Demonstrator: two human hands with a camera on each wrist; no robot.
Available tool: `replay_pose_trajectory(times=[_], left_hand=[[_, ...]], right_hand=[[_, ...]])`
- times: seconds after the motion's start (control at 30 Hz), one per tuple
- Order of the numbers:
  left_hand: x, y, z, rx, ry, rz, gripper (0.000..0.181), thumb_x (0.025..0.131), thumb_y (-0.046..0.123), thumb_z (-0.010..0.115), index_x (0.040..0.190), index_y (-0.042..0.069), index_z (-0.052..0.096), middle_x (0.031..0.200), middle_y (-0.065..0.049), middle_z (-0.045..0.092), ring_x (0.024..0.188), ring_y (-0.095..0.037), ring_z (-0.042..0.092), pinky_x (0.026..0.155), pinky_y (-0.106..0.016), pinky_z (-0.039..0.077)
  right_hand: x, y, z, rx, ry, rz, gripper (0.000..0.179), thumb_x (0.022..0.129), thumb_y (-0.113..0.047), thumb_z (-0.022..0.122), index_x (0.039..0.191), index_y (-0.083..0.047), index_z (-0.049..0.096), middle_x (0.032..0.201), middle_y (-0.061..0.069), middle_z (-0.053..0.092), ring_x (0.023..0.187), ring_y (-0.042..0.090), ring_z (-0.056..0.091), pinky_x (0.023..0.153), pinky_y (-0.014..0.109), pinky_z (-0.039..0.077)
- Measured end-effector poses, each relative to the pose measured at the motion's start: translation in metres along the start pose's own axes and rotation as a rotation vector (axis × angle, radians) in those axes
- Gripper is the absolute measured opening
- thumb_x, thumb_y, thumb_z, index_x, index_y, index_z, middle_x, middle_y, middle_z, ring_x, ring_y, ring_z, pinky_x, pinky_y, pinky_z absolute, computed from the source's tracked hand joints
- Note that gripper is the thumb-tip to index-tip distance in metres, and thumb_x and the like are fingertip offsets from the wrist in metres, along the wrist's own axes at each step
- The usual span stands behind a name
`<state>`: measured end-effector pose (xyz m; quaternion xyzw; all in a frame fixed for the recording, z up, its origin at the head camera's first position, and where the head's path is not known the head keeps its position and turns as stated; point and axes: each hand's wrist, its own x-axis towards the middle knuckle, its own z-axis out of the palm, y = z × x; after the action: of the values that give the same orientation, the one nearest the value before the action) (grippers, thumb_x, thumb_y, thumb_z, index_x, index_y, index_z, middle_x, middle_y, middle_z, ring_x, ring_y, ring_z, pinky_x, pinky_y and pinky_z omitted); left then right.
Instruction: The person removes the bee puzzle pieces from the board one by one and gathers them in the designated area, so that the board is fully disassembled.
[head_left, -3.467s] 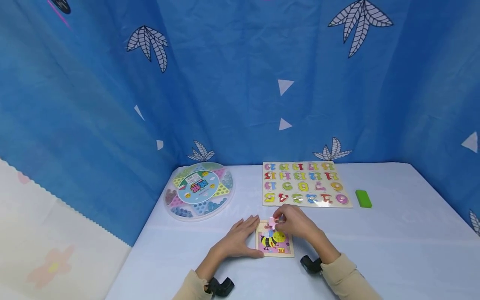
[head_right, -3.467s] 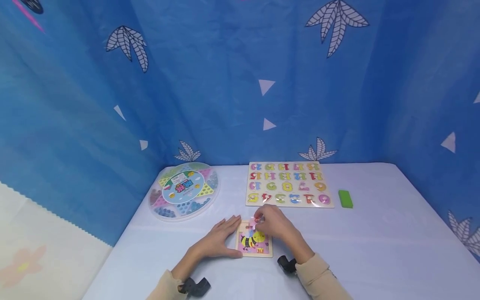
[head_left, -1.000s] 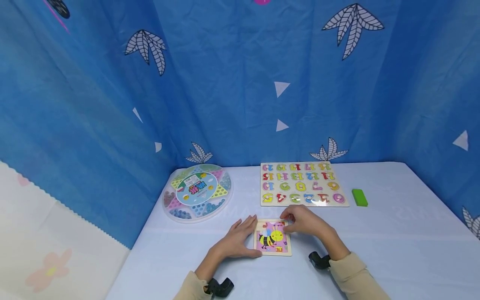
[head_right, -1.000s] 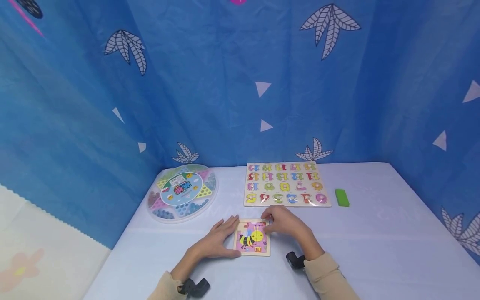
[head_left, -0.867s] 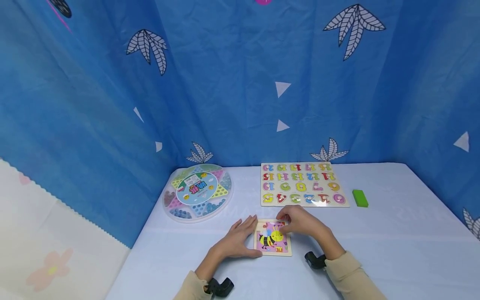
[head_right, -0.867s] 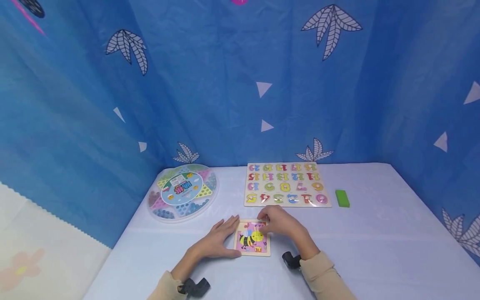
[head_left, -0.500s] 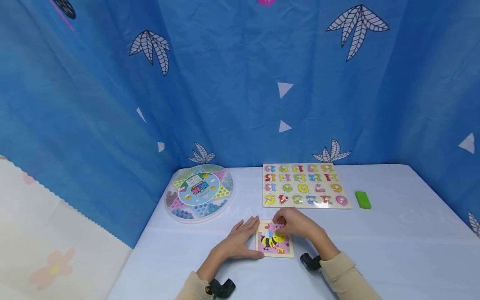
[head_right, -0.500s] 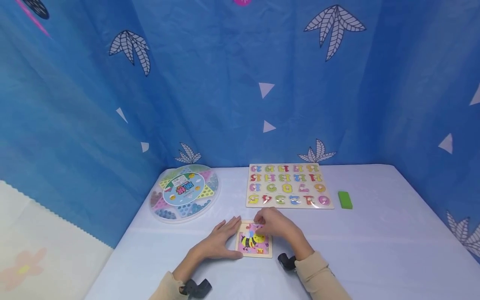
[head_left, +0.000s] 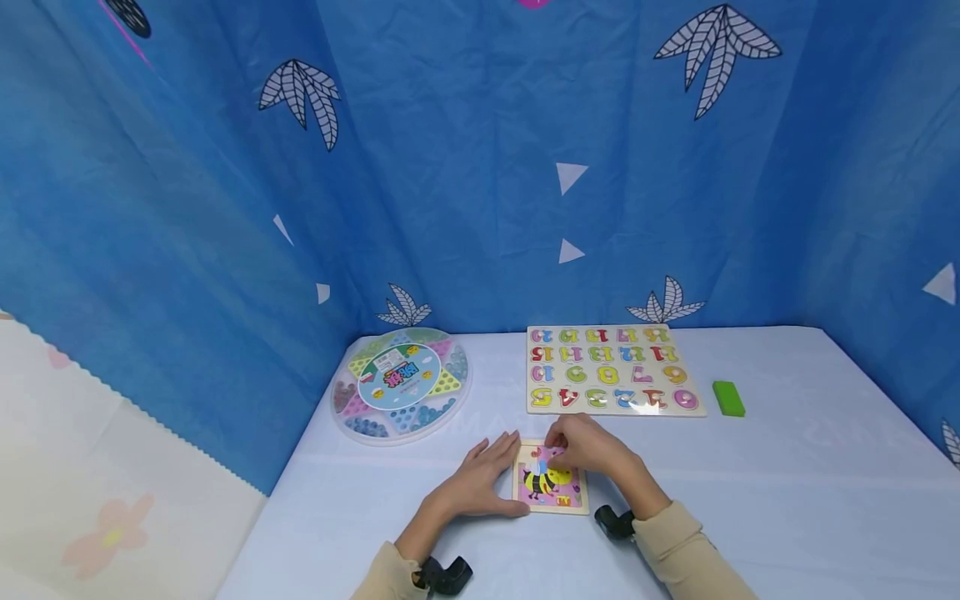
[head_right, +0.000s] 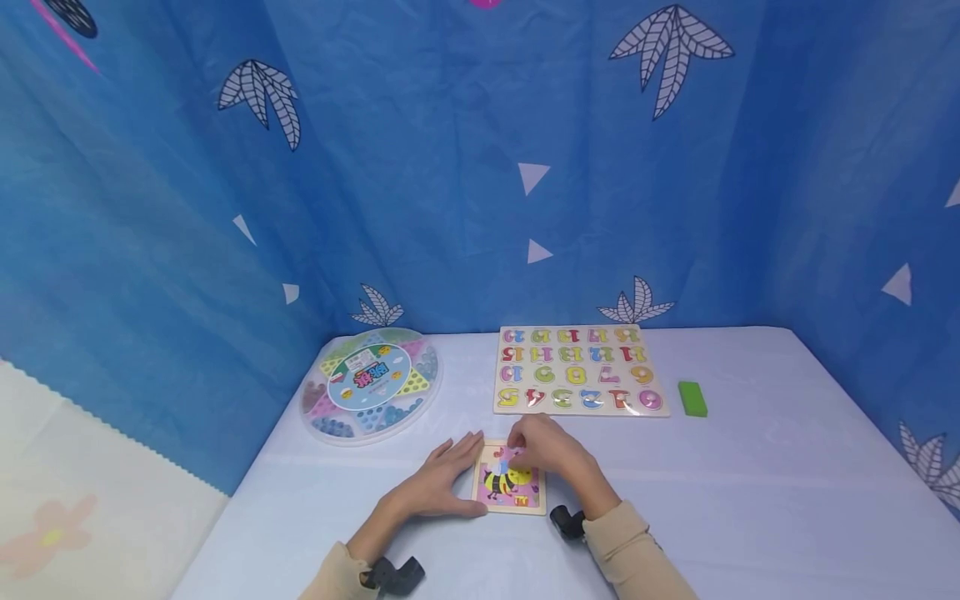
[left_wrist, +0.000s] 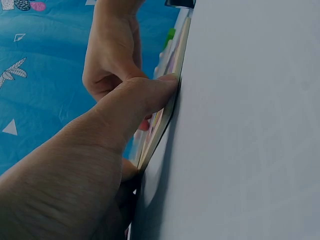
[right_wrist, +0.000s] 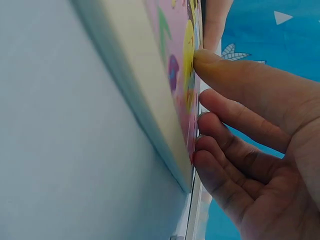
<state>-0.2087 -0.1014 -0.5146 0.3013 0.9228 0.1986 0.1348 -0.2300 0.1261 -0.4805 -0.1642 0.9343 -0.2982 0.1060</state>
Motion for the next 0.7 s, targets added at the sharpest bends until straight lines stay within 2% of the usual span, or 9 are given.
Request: replay_pose_trajectory(times=[0.2,0.5,0.7], left_hand=[[0.0005,-0.0006,0.0005,0.006,-0.002,0.001,0.105,0.078,0.062,0.069,0.156,0.011,0.020,0.164,0.000,0.016,0.153,-0.017,0.014,0.126,-0.045,0.010],[-0.0004,0.0006,-0.0017,0.017,-0.006,0.008,0.105,0.078,0.063,0.068,0.156,0.010,0.021,0.164,-0.001,0.017,0.153,-0.017,0.014,0.125,-0.045,0.010],[0.0009,0.0010,-0.0017,0.005,-0.020,-0.005,0.105,0.078,0.063,0.068,0.156,0.011,0.020,0.164,0.000,0.016,0.153,-0.016,0.013,0.126,-0.045,0.009]], right_hand=[[0.0002,-0.0029,0.0001,0.002,-0.003,0.020,0.018,0.075,-0.015,0.084,0.091,-0.013,0.076,0.079,-0.007,0.066,0.072,0.010,0.055,0.071,0.025,0.055],[-0.0005,-0.0032,-0.0012,0.008,0.022,0.008,0.023,0.072,-0.013,0.085,0.089,-0.013,0.070,0.077,-0.004,0.060,0.072,0.011,0.052,0.067,0.021,0.050],[-0.0006,-0.0043,-0.0010,0.023,0.024,0.017,0.022,0.073,-0.012,0.085,0.090,-0.012,0.072,0.078,-0.004,0.062,0.071,0.011,0.052,0.066,0.021,0.051]])
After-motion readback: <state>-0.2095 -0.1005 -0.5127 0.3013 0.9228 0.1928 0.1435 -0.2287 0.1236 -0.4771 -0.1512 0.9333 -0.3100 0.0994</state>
